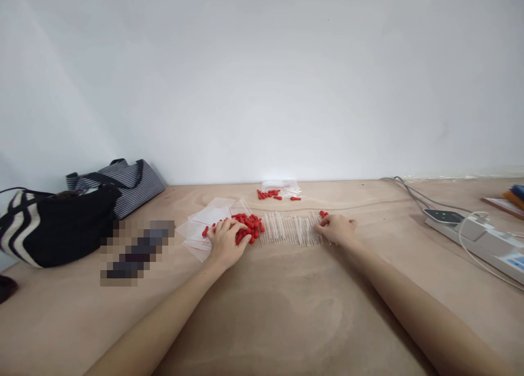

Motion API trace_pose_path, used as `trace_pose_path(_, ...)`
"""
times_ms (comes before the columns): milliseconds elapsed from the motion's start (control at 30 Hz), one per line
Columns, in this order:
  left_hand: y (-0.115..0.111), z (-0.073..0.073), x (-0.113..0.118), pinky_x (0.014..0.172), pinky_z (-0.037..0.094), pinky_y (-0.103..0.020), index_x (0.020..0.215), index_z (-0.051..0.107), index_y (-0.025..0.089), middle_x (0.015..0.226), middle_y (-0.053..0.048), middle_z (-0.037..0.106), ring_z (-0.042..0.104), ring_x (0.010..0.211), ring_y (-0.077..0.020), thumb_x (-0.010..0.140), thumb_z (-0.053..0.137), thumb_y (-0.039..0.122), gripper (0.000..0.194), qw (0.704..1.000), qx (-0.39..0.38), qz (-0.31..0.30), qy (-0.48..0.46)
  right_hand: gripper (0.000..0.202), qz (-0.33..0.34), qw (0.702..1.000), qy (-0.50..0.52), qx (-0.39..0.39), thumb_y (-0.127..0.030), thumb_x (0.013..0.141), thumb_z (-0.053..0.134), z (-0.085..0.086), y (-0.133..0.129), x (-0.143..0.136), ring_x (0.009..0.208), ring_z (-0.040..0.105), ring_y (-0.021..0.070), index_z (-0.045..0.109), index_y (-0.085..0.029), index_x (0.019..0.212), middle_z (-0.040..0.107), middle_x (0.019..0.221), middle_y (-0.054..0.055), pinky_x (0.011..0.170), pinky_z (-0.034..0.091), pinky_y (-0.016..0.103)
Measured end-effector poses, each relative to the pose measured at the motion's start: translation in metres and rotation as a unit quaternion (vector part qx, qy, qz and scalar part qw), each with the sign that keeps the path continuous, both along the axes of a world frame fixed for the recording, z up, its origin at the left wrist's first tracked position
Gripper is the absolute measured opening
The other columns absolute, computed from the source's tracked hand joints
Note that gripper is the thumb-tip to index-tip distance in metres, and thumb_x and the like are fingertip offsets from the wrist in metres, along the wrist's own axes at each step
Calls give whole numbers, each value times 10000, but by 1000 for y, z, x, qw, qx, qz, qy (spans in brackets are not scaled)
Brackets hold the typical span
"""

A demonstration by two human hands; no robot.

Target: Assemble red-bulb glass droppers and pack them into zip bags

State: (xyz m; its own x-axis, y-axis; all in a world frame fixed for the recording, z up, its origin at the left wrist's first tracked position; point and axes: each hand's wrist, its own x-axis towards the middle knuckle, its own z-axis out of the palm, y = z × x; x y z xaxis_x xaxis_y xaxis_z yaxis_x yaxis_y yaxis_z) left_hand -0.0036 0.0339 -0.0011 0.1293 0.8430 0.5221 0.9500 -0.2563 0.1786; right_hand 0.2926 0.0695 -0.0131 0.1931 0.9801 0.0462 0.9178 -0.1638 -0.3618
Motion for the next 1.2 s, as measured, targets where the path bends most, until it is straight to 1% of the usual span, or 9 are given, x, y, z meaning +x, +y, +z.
trace_pose_path(133, 13, 5, 5, 781, 255, -417, 922, 600, 270, 1010, -51, 595, 458, 968, -258, 748, 534, 372, 212, 998, -48, 2, 30, 299, -7, 999, -2, -43, -467, 697, 483, 5, -1, -6, 758, 569, 231, 605, -216, 589, 599, 573, 20, 834, 259, 458)
trace_pose_path(333, 32, 11, 14, 748, 259, -414, 801, 613, 241, 850, -41, 647, 518, 852, -261, 727, 535, 431, 218, 995, -84, 1, 47, 346, -7, 998, 10, -67, -426, 715, 462, 5, 0, -8, 704, 585, 218, 529, -187, 474, 581, 530, 28, 819, 304, 434)
trace_pose_path(633, 34, 16, 19, 756, 249, -417, 731, 571, 203, 808, -49, 664, 546, 833, -259, 750, 466, 251, 117, 995, -75, 7, 64, 331, 6, 999, 3, -42, -324, 771, 386, 8, -1, -11, 700, 578, 205, 507, -178, 500, 599, 581, 40, 749, 335, 356)
trace_pose_path(767, 22, 22, 21, 783, 234, -444, 824, 567, 182, 837, -86, 657, 539, 868, -273, 754, 418, 181, 165, 997, -47, 19, 61, 284, 36, 999, 10, 1, -302, 827, 324, 14, -9, -18, 815, 561, 190, 538, -187, 681, 633, 772, 51, 751, 328, 299)
trace_pose_path(833, 8, 22, 22, 824, 221, -438, 911, 549, 197, 903, -63, 649, 531, 899, -250, 768, 416, 195, 196, 998, -28, -6, 52, 241, 85, 995, 29, 43, -293, 845, 315, 13, -18, -23, 826, 552, 166, 528, -195, 793, 632, 845, 38, 774, 315, 286)
trace_pose_path(967, -23, 12, 20, 845, 256, -380, 920, 552, 226, 871, -10, 645, 547, 830, -185, 748, 459, 202, 196, 978, -48, -203, 18, 199, 236, 959, 47, 149, -249, 850, 350, 3, -46, -34, 829, 536, 159, 540, -198, 883, 628, 865, 39, 833, 259, 328)
trace_pose_path(1033, -34, 4, 18, 838, 283, -372, 911, 562, 224, 866, -5, 642, 544, 825, -179, 730, 464, 173, 211, 961, -92, -260, 15, 223, 306, 935, 21, 176, -213, 852, 361, -4, -59, -39, 851, 524, 163, 550, -208, 969, 626, 882, 50, 844, 235, 346)
trace_pose_path(1100, -38, -2, 18, 813, 324, -361, 939, 570, 211, 889, -18, 631, 542, 837, -181, 720, 461, 143, 255, 954, -127, -271, -2, 249, 353, 914, -6, 201, -178, 851, 367, -8, -69, -43, 835, 518, 161, 556, -218, 1008, 625, 856, 51, 843, 218, 358)
trace_pose_path(1200, -37, -7, 20, 777, 384, -331, 1000, 584, 187, 937, -48, 602, 542, 856, -185, 729, 493, 173, 286, 952, -152, -261, -48, 235, 366, 901, -12, 233, -160, 852, 368, -13, -76, -47, 788, 514, 153, 584, -215, 929, 614, 792, 37, 835, 204, 367)
